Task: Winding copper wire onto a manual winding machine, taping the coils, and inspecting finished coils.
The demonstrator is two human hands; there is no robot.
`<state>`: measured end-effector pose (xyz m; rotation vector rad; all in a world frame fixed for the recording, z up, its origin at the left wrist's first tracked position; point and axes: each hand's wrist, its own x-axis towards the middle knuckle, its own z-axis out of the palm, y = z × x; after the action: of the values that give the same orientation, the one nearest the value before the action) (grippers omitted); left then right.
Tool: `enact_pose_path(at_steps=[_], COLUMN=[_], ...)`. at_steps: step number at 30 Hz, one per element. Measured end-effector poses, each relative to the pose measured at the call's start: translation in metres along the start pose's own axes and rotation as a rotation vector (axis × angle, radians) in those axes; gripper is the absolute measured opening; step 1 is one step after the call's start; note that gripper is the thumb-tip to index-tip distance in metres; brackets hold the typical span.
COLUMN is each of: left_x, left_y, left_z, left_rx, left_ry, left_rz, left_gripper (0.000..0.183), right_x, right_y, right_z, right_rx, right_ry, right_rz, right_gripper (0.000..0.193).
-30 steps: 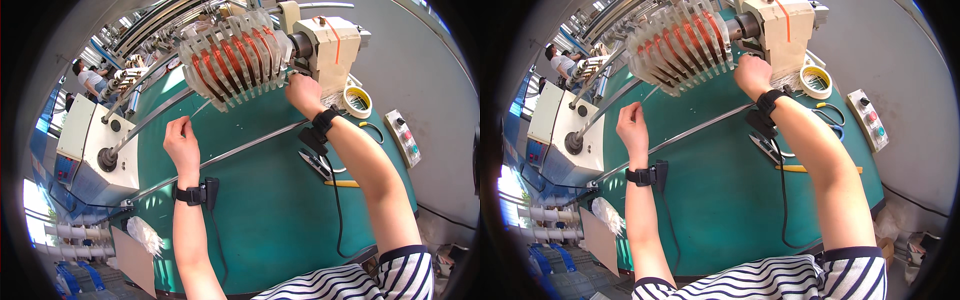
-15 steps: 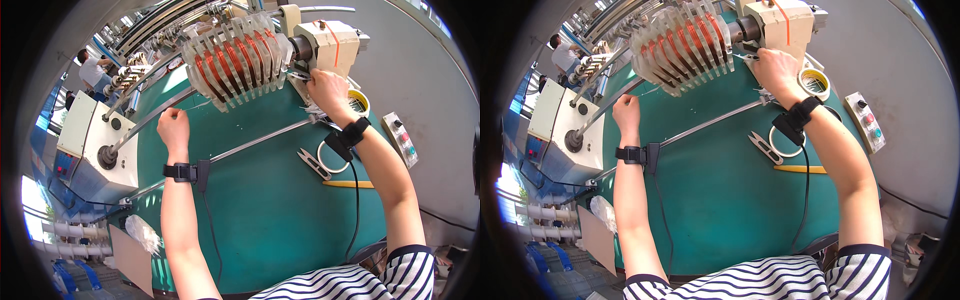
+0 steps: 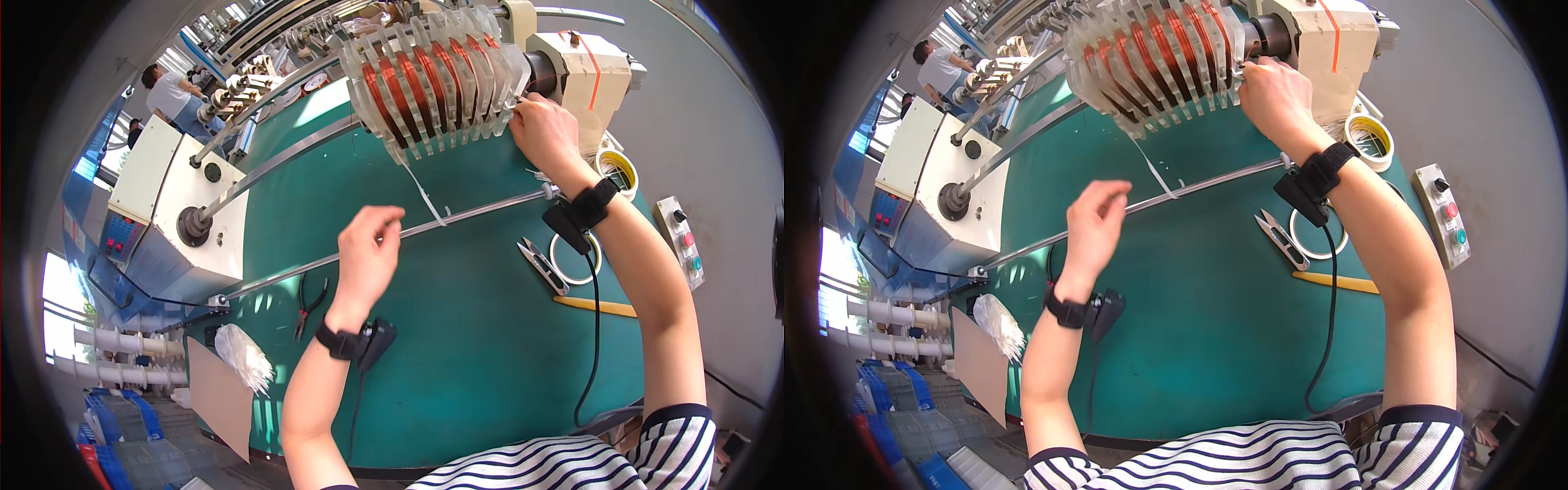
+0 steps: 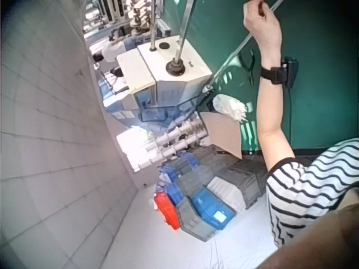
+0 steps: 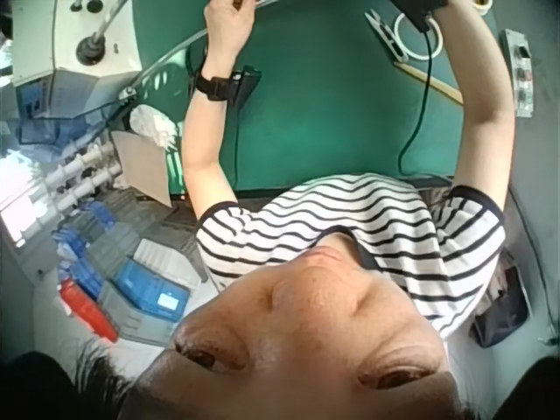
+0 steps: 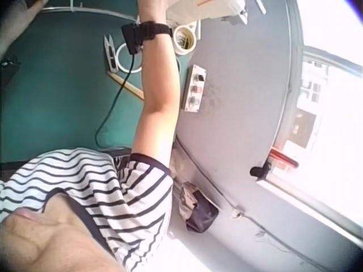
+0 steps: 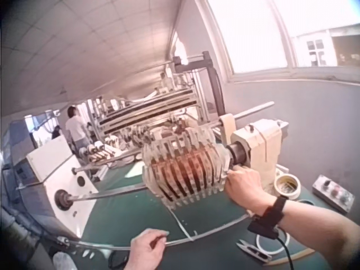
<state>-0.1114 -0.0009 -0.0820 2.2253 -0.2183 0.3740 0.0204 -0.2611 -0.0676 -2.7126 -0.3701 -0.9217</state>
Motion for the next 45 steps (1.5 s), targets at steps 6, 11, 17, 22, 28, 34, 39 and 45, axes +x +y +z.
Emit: enact_pose_path(at_steps=[6,11,17,22,28,34,39,45], left_x=[0.072,0.080,0.092,0.086,0.087,0.097,0.091,0.083], left_y=[-0.006,-0.013,-0.001,-0.019,-0.005,-0.012,-0.010,-0.006], left_z=[0.009,0.015,0.007,0.009,0.015,0.017,0.012,0.000], left_rx=[-0.835,-0.453,0.087,0.041,0.060,0.212,0.224,0.106], left_ry=[-0.003,0.164,0.336,0.342,0.317,0.407,0.337,0.251], left_rz=[-0.512,-0.360,-0.060,0.096,0.142,0.206,0.075,-0.005], left_gripper=[0.021,0.018,0.010,0.006,0.008,0.010,0.011,0.015], right_x=[-0.002,-0.001,0.001,0.004,0.003,0.005,-0.004,-0.025], right_y=[-0.003,0.000,0.002,0.000,0.004,0.000,0.007,0.065], right_z=[0.003,0.002,0.004,0.007,0.005,0.006,-0.008,-0.028], right_rx=[0.042,0.029,0.031,-0.002,-0.061,-0.068,-0.084,-0.234], right_ry=[-0.010,-0.016,-0.019,0.003,-0.033,-0.032,-0.066,-0.083], right_rz=[0.009,0.012,0.017,0.010,0.032,0.014,0.076,0.227], right_gripper=[0.013,0.014,0.014,0.013,0.014,0.014,0.014,0.014])
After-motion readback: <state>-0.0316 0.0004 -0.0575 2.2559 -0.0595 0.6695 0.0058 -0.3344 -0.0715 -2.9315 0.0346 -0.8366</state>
